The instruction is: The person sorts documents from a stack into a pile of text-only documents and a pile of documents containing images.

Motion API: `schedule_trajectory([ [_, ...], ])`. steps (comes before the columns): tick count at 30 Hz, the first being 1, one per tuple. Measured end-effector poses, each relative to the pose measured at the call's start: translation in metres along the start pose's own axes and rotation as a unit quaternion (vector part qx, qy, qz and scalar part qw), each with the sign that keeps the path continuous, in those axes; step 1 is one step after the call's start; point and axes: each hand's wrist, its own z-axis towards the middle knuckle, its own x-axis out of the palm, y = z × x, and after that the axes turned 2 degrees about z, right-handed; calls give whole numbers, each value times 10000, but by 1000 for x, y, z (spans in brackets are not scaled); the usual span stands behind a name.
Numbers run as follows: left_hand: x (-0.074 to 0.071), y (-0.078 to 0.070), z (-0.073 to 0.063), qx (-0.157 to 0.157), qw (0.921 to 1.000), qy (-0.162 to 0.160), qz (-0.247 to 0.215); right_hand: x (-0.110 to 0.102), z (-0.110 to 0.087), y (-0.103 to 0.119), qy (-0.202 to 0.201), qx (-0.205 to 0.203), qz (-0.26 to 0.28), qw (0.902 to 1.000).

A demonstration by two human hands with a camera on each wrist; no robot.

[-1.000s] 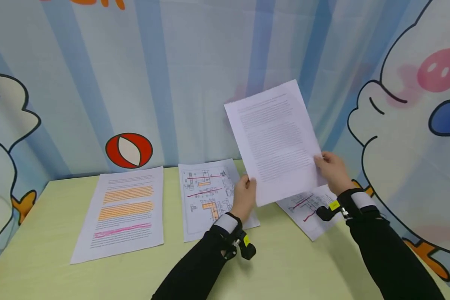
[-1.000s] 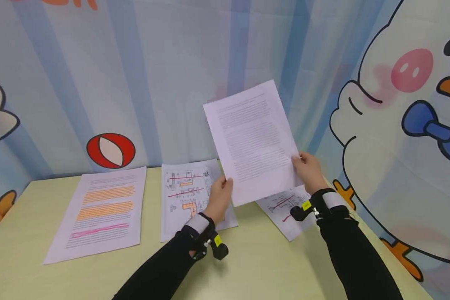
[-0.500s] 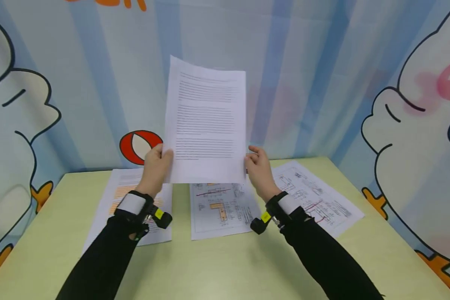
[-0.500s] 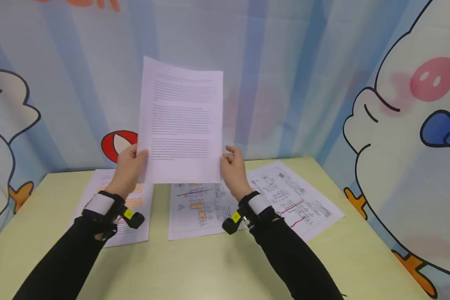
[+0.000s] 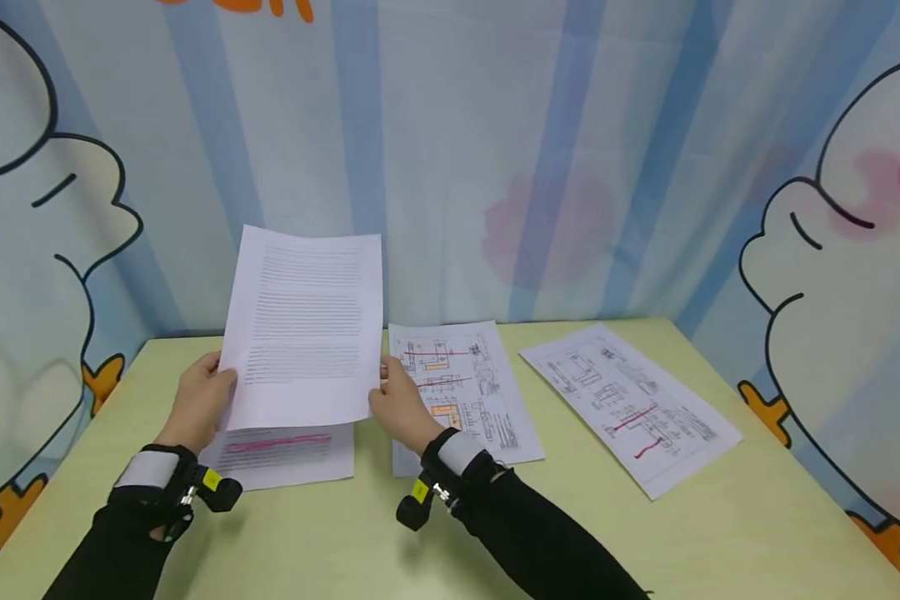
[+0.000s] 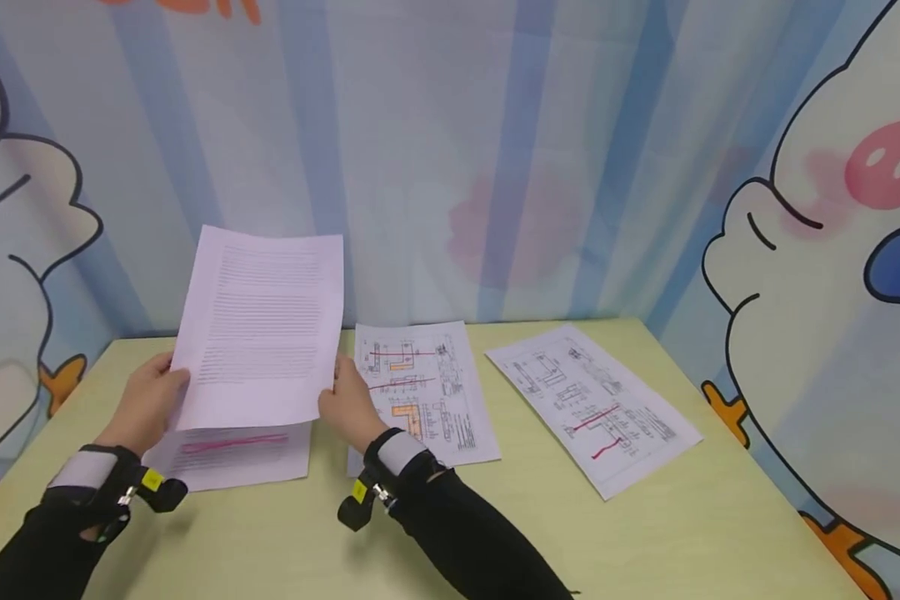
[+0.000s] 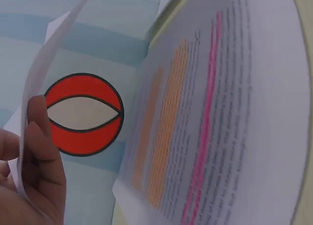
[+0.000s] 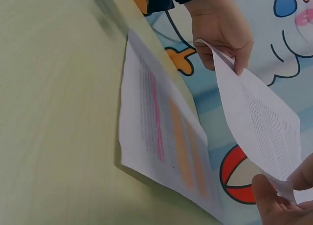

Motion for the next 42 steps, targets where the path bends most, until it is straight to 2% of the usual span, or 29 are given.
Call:
schedule_trajectory([
  [8,-8,21,-8,-560,9966,194,578,29,-8,-19,363,302,-280,9985],
  [11,-7,29,-11,-557,9955,161,745,34,-11,-24,482,278,-369,9978],
  [15,-2,32,-19,-483,9927,-89,1097,38,-13,-27,644,241,-425,9967],
  [18,2,31,-26,-444,9881,-269,1450,40,-14,-28,755,273,-462,9957],
  [21,5,29,-28,-364,9797,-294,1949,41,-15,-29,765,315,-585,9949],
  [24,5,29,-28,-445,9700,-201,2383,41,-15,-31,656,332,-936,9929],
  [26,4,30,-28,-587,9661,-37,2512,42,-15,-32,598,281,-1165,9910],
  [31,3,30,-23,-750,9643,294,2523,46,-11,-38,548,286,-1531,9863],
  [35,5,27,-21,-746,9572,454,2759,49,-9,-41,573,411,-1597,9847],
  [38,7,25,-21,-750,9538,559,2855,52,-9,-41,715,273,-1764,9813],
  [42,9,23,-21,-836,9534,580,2840,56,-9,-41,959,34,-2244,9698],
])
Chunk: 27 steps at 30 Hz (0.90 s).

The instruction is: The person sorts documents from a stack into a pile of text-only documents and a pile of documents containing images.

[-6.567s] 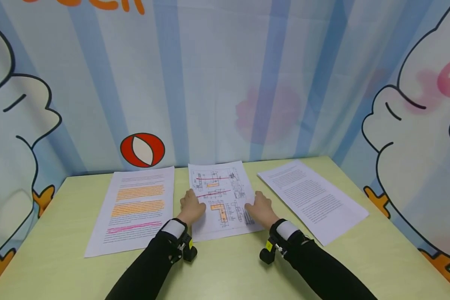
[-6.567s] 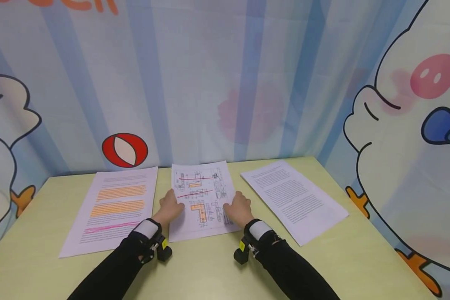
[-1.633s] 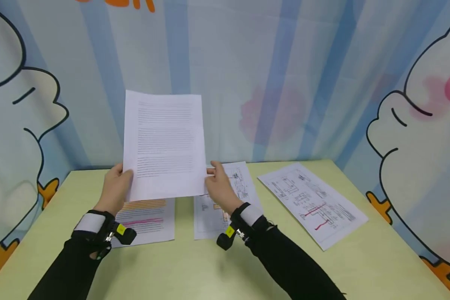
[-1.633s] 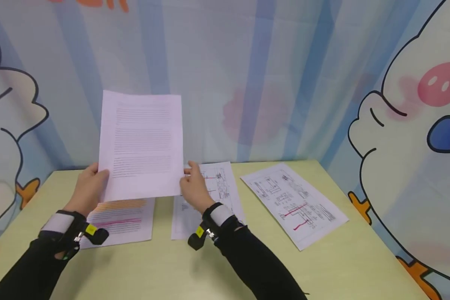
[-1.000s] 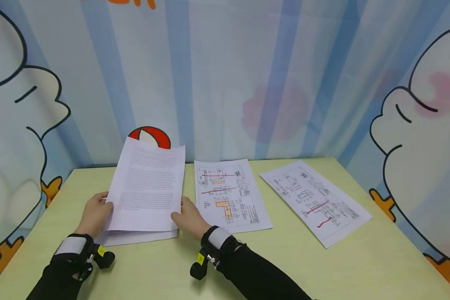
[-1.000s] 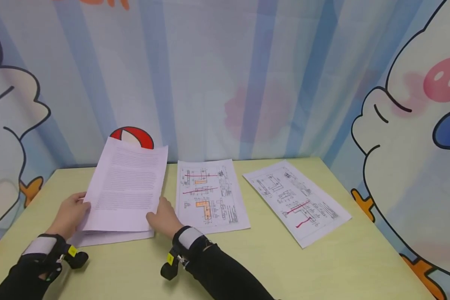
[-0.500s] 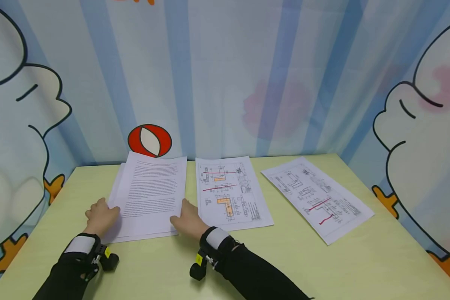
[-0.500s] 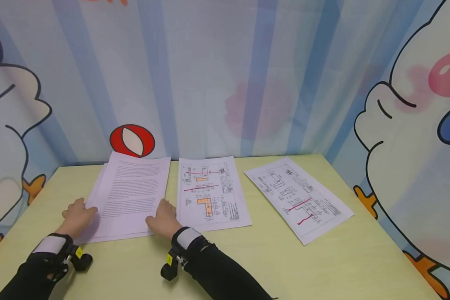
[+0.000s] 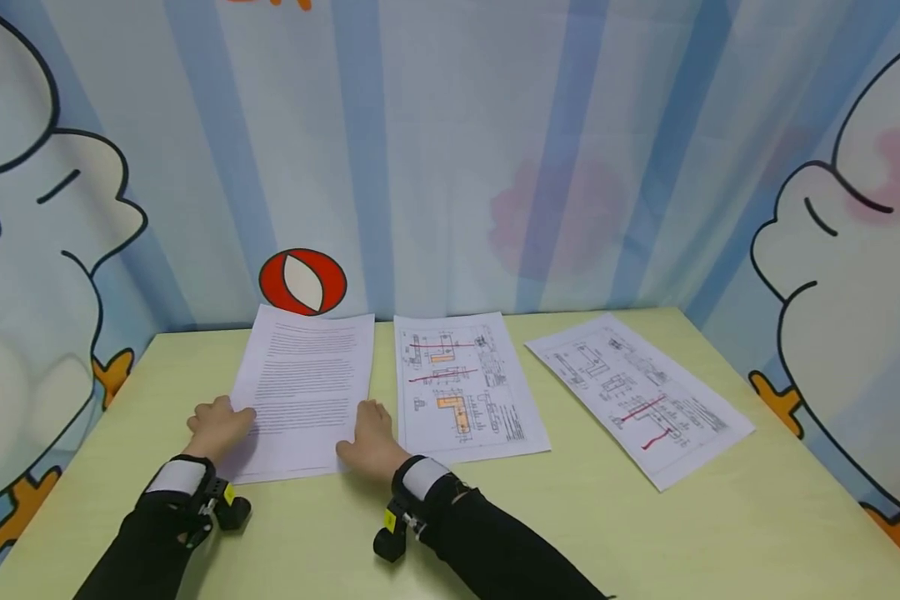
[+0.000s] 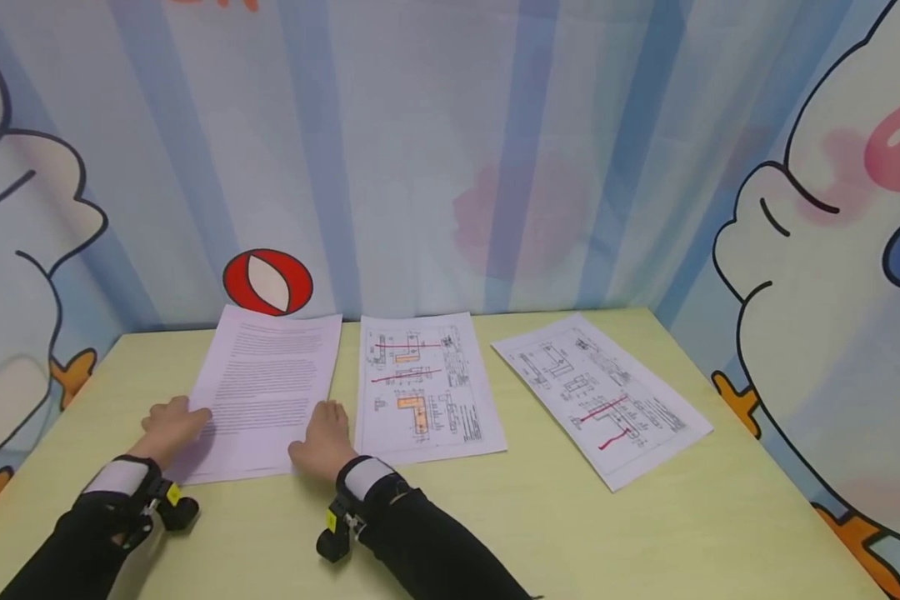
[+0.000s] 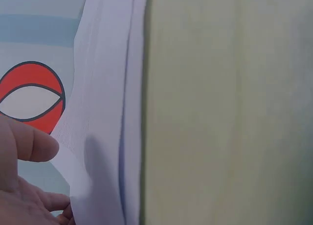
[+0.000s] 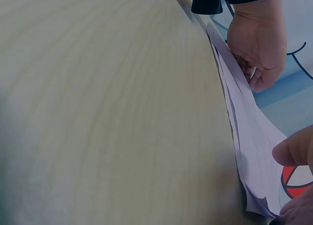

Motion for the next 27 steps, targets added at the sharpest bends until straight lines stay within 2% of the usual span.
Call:
schedule_trajectory([
  [3,0,-1,0,-129,9999,40,38,1,-2,1,94,136,-109,9998],
  [8,-1,-2,-4,-291,9995,52,125,2,-6,2,90,426,136,9990],
  [15,0,-1,-14,-114,9999,13,116,1,-12,3,190,341,10,9992],
  [27,5,-2,-14,-400,9988,-187,192,-4,-13,2,73,404,373,9985],
])
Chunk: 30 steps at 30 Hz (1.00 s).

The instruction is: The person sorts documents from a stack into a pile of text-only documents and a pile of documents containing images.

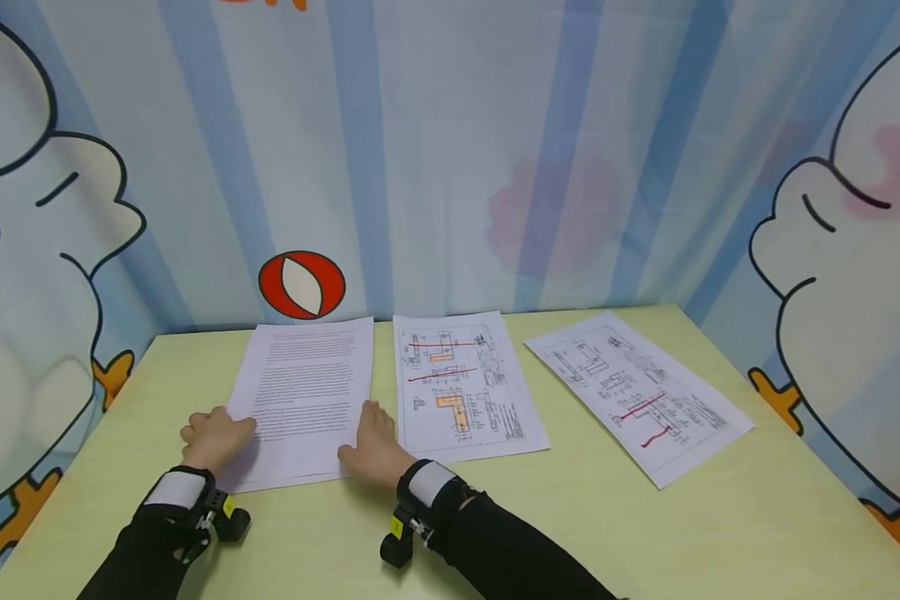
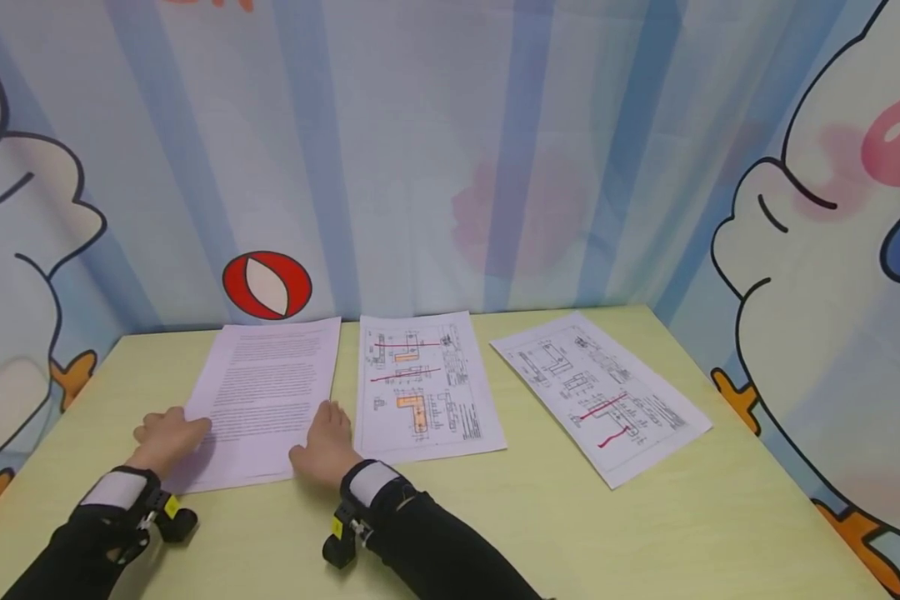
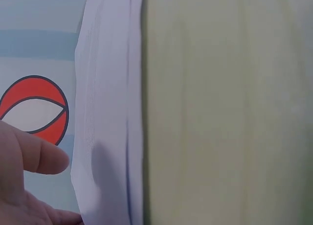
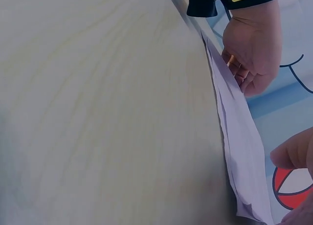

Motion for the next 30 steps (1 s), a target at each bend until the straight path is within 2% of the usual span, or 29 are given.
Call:
schedule_trajectory([
  [3,3,-3,-1,77,9996,-268,-28,-10,1,-2,-61,-123,257,9996],
  [6,7,-12,-4,300,9981,-523,-87,-28,1,-4,-145,-215,615,9978],
  [9,11,-29,-8,636,9963,-549,-178,-53,0,-8,-272,-270,775,9963],
  [11,14,-45,-11,968,9935,-522,-288,-74,0,-12,-413,-307,697,9962],
  [14,22,-71,-15,1577,9846,-567,-500,-111,1,-25,-741,-456,481,9950],
  [19,46,-127,-31,2620,9567,-582,-1130,-182,-6,-57,-1372,-419,-122,9896],
  [21,59,-152,-43,2955,9442,-401,-1399,-213,-12,-75,-1530,-270,-401,9870],
  [23,73,-177,-58,3168,9349,-85,-1597,-242,-21,-98,-1644,-88,-661,9841],
  [27,105,-222,-94,3472,9173,743,-1805,-293,-48,-147,-1850,429,-998,9767],
  [30,132,-248,-120,3696,8980,1347,-1972,-319,-72,-182,-2014,812,-1124,9696],
])
